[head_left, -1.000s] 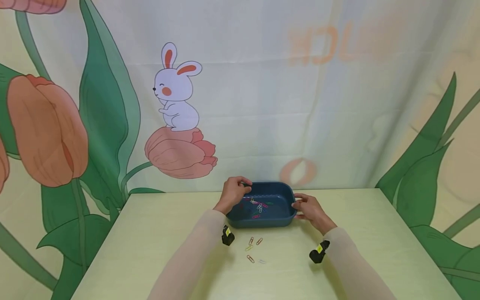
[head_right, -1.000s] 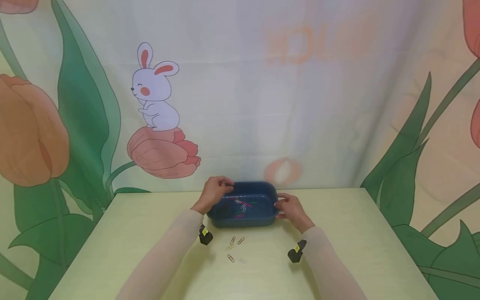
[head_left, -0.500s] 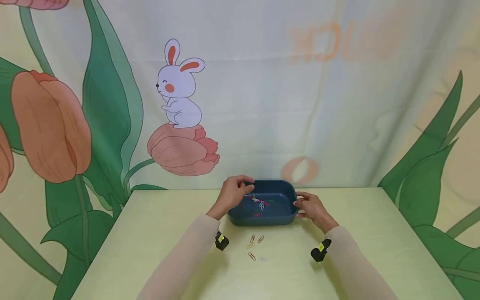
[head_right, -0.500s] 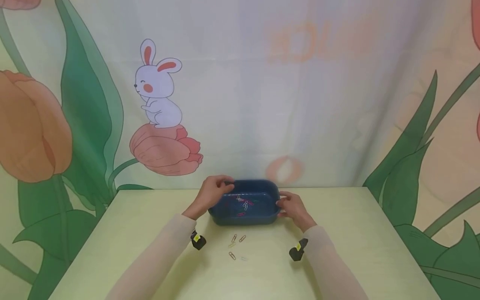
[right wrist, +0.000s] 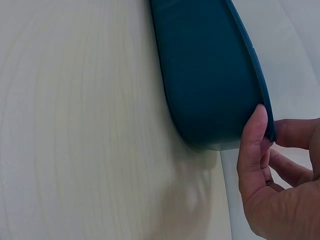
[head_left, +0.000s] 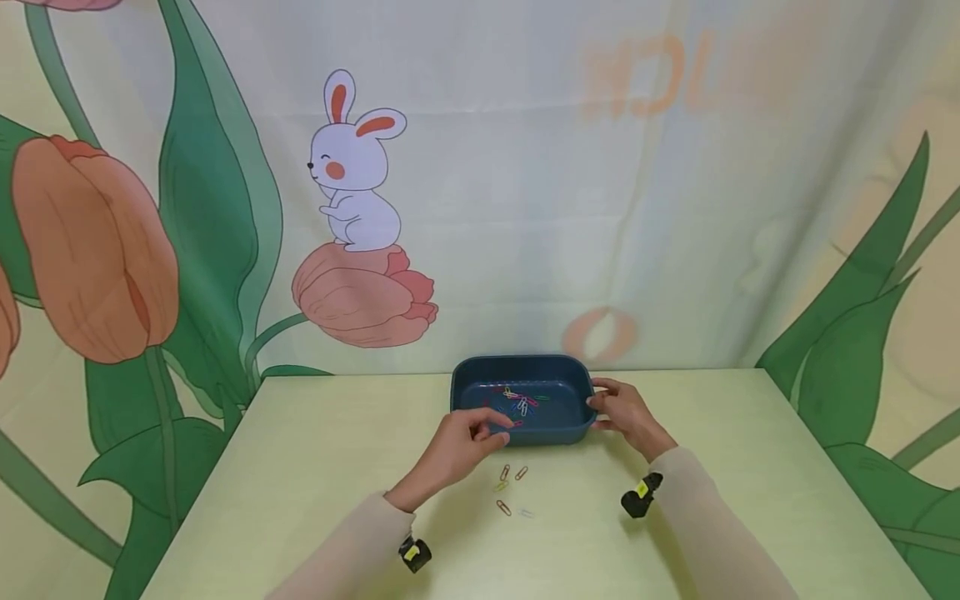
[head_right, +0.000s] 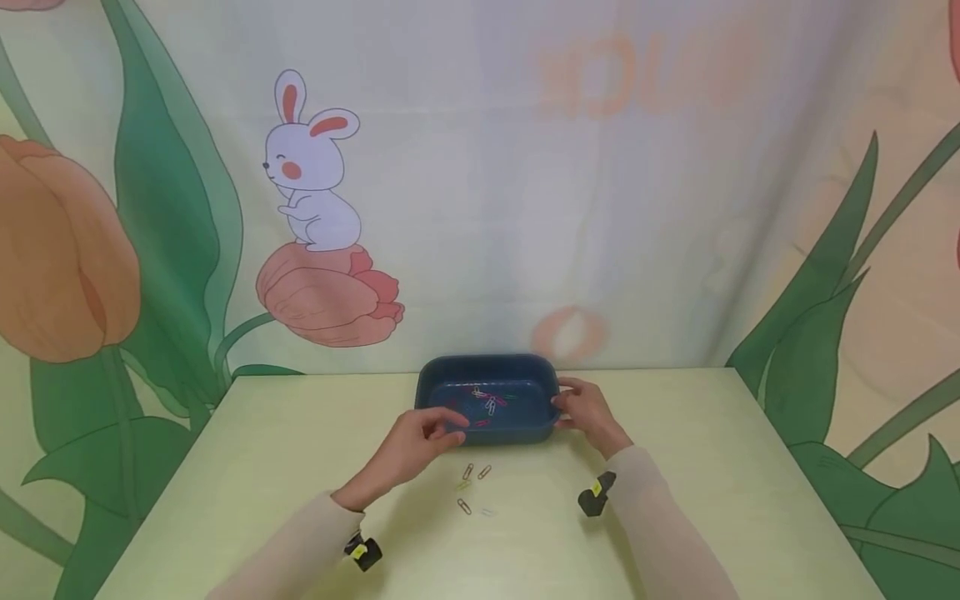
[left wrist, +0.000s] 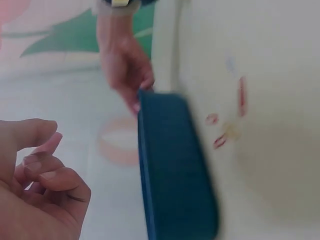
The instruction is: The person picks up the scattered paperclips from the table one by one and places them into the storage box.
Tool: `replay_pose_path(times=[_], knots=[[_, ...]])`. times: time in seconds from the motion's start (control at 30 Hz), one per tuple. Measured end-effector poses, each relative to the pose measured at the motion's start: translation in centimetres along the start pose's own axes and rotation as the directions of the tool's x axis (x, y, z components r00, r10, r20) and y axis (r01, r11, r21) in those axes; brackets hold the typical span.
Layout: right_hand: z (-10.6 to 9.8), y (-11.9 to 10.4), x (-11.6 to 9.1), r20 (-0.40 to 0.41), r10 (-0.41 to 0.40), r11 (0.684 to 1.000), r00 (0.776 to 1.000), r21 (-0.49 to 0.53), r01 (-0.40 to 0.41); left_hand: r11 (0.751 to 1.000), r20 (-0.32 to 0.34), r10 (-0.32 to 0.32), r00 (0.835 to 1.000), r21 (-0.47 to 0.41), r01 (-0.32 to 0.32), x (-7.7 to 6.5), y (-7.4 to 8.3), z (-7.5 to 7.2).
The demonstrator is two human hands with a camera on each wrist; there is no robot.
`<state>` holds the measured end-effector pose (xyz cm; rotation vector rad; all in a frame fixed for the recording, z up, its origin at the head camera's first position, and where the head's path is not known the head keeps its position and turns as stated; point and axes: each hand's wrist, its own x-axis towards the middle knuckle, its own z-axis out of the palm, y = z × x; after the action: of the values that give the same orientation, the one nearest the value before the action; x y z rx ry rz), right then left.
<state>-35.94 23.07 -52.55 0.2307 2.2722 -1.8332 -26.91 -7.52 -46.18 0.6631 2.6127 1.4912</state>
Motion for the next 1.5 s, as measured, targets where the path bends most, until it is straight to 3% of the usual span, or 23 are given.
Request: replay_pose_path(times=[0.17, 0.33, 0.6, 0.97, 1.5], knots=[[0.0, 0.0, -0.1, -0.001, 0.002, 1.000, 1.000, -0.005, -0.002, 1.000, 0.058, -0.019, 0.998, 0.006, 0.018, -1.8, -0.8, 1.1], [0.0, -0.2, -0.3, 0.001, 0.000, 1.000, 1.000, -0.004, 0.000, 0.998, 0.087, -0.059, 0.994, 0.037, 0.056, -2.3, -2.3, 2.2], [0.0, 0.0, -0.1, 0.008, -0.003, 1.000, 1.000, -0.008, 0.003, 0.997, 0.180, -0.065, 0.981, 0.062, 0.055, -3.2, -5.0, 4.3], [0.1, -0.3, -0.3, 0.001, 0.000, 1.000, 1.000, -0.004, 0.000, 0.990, 0.192, -0.082, 0.978, 0.129, 0.058, -3.6, -6.4, 5.1], [0.0, 0.0, -0.1, -0.007, 0.006, 1.000, 1.000, 0.005, -0.006, 0.983, 0.158, -0.082, 0.984, 0.177, 0.053, -3.9, -6.6, 5.4]])
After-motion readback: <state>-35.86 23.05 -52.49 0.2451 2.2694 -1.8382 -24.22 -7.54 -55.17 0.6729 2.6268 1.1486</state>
